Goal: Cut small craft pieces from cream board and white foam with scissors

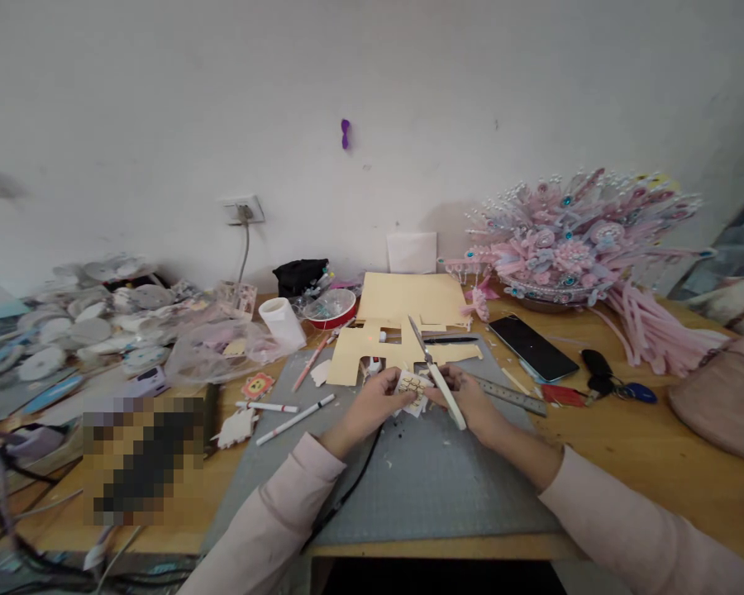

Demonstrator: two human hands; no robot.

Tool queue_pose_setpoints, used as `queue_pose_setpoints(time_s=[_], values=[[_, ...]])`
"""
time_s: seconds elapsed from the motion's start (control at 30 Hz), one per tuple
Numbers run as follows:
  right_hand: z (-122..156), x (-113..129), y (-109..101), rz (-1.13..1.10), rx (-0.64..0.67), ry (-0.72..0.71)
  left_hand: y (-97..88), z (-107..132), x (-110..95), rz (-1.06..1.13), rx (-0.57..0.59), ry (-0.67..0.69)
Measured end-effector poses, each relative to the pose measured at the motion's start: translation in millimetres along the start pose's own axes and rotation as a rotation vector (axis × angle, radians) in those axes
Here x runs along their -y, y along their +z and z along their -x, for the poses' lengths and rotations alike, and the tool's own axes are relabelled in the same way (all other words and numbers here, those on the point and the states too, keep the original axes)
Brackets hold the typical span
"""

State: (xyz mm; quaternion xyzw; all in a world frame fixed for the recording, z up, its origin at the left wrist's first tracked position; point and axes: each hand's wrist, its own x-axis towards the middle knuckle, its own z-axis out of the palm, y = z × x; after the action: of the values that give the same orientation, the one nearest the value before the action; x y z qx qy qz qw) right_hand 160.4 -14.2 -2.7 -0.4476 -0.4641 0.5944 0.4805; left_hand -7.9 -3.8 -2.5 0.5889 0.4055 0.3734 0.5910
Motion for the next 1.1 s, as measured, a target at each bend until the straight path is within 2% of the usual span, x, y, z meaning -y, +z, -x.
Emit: queue_pose_setpoints(time_s=[0.3, 0.43, 0.53, 0.63, 0.77, 0.93, 1.1], values=[[4, 3, 1, -0.004, 0.019, -0.021, 6.7, 7, -8, 0.152, 0.111, -0.110], [7, 5, 1, -0.002, 0.043, -0.006, 6.1, 7, -7, 0.146, 0.107, -0.123], [10, 5, 1, -0.040, 0.083, 0.042, 4.2, 5, -7, 0.180, 0.020, -0.097], [13, 2, -2, -0.139, 0.136, 0.121, 1.4, 3, -7, 0.260, -0.122, -0.077], [12, -5, -8, -0.252, 0.275, 0.155, -2.3, -1, -10, 0.416, -0.309, -0.037], [14, -7, -10, -0.273, 0.415, 0.205, -8.2, -3, -14, 0.595, -0.387, -0.007], [16, -3, -6, -0.273, 0.416, 0.240, -12.7, -3, -15, 0.595, -0.464, 0.017]])
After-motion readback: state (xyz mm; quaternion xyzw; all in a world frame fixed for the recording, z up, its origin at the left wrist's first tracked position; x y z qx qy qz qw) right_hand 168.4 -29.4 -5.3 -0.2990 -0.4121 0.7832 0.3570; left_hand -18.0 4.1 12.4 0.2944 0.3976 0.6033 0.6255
